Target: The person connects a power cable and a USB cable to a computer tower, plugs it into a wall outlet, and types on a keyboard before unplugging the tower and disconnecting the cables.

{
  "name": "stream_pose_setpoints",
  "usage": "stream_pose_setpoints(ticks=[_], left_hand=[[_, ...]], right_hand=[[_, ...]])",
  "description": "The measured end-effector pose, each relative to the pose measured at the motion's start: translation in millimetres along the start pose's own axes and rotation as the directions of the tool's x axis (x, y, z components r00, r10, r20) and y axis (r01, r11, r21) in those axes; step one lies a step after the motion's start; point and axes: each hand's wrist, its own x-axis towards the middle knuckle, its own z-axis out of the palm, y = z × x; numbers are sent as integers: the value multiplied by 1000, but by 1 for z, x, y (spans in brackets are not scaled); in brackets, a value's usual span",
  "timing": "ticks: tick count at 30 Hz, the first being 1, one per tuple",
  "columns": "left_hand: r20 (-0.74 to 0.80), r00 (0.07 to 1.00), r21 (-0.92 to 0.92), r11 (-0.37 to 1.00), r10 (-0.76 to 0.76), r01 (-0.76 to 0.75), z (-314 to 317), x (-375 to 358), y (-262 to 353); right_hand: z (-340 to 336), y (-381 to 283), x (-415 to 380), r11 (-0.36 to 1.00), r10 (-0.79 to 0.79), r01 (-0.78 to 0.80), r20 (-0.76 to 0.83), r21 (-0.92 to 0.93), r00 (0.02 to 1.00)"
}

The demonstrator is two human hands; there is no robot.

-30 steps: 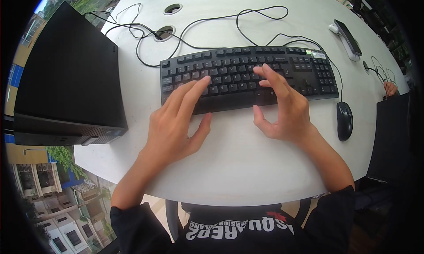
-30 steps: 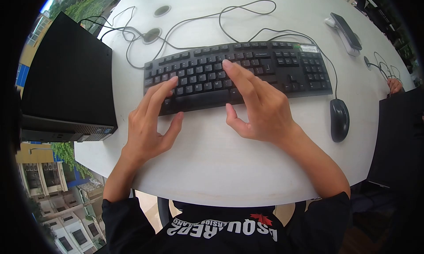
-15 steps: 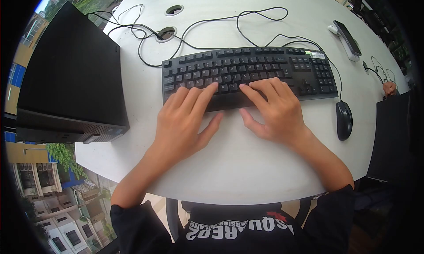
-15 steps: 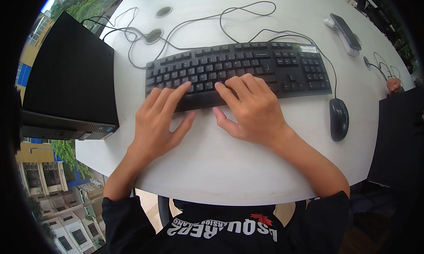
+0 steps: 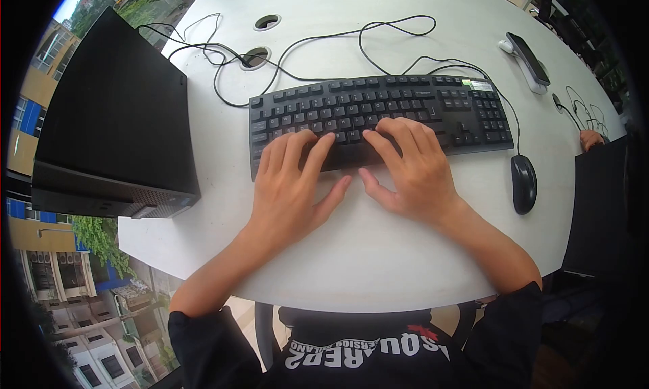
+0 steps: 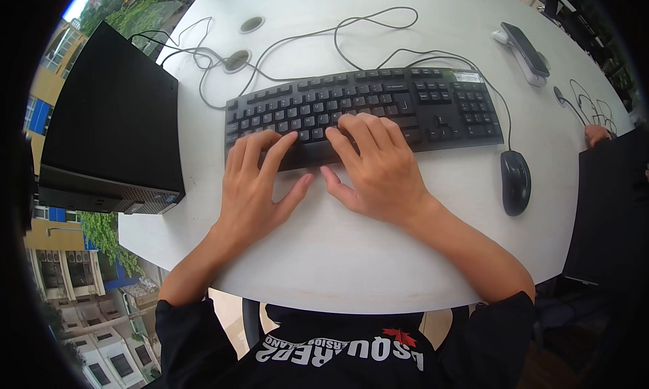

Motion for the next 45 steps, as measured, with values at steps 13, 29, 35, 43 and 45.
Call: stream_pose_setpoints(ticks=[13,29,35,43,45], left_hand=[[-13,997,-70,995,-77,76,-1,3,-10],[29,997,-115,990,-72,75,-6,0,-21],[16,998,-72,996,-56,57,-1,2,-22],[-53,997,-63,996,-59,55,-2,4,-19],[-34,999,-50,998,-34,32,-4,8,-22]], right_hand=[[-9,9,5,996,92,-92,22,4,996],[-8,10,4,998,52,-56,137,24,989],[2,9,3,996,80,-83,155,12,985],[2,6,0,994,106,-106,48,-1,993],[3,9,3,996,86,-86,21,6,996]])
